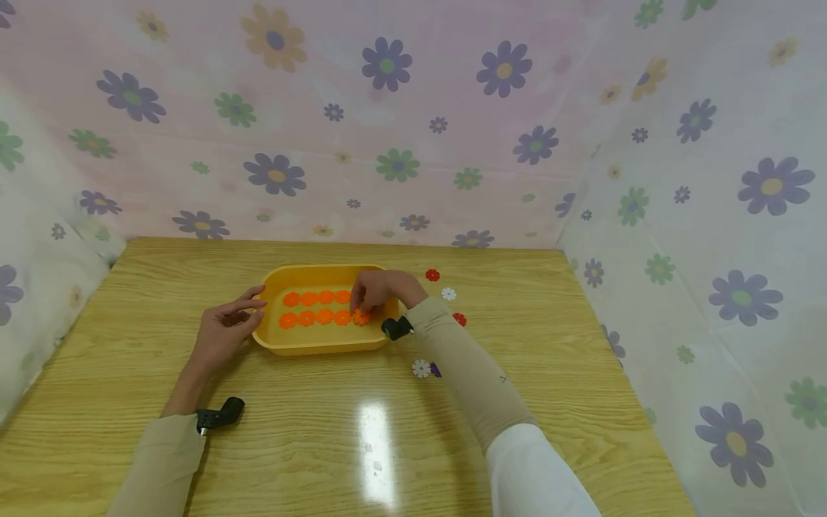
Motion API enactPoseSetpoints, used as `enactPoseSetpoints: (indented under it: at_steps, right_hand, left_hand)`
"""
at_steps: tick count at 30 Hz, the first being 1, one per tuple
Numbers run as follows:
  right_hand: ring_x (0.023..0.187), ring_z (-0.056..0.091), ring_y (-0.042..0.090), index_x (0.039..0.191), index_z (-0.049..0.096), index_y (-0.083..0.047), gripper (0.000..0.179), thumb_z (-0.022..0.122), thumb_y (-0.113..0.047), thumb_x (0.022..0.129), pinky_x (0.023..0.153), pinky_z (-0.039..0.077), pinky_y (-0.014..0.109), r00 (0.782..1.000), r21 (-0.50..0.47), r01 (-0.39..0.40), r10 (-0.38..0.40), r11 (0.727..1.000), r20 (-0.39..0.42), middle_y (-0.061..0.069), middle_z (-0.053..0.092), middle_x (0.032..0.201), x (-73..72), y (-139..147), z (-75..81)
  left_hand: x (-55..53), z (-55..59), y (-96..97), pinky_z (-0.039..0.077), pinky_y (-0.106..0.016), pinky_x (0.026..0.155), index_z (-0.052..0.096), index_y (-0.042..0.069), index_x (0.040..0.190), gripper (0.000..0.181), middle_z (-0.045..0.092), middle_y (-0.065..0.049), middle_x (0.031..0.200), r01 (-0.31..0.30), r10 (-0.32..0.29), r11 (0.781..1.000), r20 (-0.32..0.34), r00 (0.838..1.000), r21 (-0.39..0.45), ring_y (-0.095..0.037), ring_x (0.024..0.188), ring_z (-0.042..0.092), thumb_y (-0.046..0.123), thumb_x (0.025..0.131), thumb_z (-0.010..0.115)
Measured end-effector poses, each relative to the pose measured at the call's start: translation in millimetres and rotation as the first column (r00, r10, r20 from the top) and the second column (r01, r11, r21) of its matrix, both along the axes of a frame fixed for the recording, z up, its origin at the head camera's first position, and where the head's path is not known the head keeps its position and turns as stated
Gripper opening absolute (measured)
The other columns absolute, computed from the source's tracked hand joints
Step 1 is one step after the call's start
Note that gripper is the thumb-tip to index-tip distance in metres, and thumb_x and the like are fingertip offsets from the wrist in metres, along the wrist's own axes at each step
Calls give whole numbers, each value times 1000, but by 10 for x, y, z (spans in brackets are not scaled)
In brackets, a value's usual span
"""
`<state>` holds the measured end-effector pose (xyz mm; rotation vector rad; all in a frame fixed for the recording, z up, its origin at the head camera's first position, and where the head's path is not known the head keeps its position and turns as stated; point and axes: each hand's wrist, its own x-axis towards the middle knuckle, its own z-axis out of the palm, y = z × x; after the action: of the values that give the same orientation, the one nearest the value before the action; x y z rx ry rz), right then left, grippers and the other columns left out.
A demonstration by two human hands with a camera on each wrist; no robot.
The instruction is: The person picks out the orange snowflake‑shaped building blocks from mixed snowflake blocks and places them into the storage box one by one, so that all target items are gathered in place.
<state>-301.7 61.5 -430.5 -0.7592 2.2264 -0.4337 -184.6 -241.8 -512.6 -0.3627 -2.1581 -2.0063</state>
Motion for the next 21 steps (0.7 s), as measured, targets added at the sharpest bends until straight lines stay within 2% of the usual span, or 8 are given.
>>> enactPoseSetpoints:
  at_steps: [3, 6, 8, 14, 18, 21]
  right_hand:
    - [75, 50, 13, 109, 78, -9, 19, 64, -2, 99, 68, 44, 22, 1000, 1, 16, -16, 1000, -1, 3, 70, 106, -7, -6, -12]
    - [76, 52, 13, 108, 79, -9, 18, 66, -2, 97, 69, 46, 22, 999, 9, 33, -33, 999, -14, 4, 71, 109, -8, -13, -19]
    - [76, 53, 13, 107, 79, -9, 18, 68, -1, 96, 70, 47, 23, 999, 15, 45, -45, 999, -24, 5, 71, 111, -5, -20, -21]
    - [76, 55, 13, 103, 79, -8, 15, 70, 0, 94, 70, 48, 23, 997, 11, 66, -66, 998, -44, 4, 72, 109, -6, -37, -24]
    - [77, 58, 13, 101, 79, -7, 14, 70, 0, 93, 70, 51, 24, 996, -3, 81, -82, 997, -39, 4, 72, 107, 10, -37, -15]
    - [78, 58, 14, 101, 80, -7, 14, 71, 0, 93, 71, 51, 25, 995, -10, 94, -95, 995, -38, 4, 72, 107, 24, -33, -2]
  left_hand:
    - [3, 2, 2, 44, -16, 55, 65, -21, 114, 25, 65, 9, 137, -2, 2, 1000, 1, 1000, -12, -10, 88, 70, -2, 98, 65]
    - [0, -7, 1, 46, -14, 59, 64, -21, 115, 26, 64, 7, 138, -4, 4, 1000, 1, 1000, -21, -5, 106, 69, -1, 98, 65]
    - [-1, -7, -1, 47, -13, 60, 65, -20, 115, 27, 64, 7, 139, -11, 11, 999, 4, 1000, -33, -3, 110, 67, 0, 98, 65]
    - [6, 14, 1, 49, -12, 64, 65, -20, 116, 28, 64, 8, 138, -21, 22, 998, 11, 1000, -56, 0, 113, 65, 1, 98, 66]
    - [10, 16, 8, 48, -12, 62, 65, -20, 115, 28, 64, 9, 138, -18, 18, 999, 9, 1000, -42, -1, 113, 65, 1, 97, 66]
    - [7, 9, 12, 48, -13, 61, 65, -20, 115, 27, 65, 9, 137, -17, 18, 999, 7, 1000, -29, -5, 107, 68, 0, 97, 66]
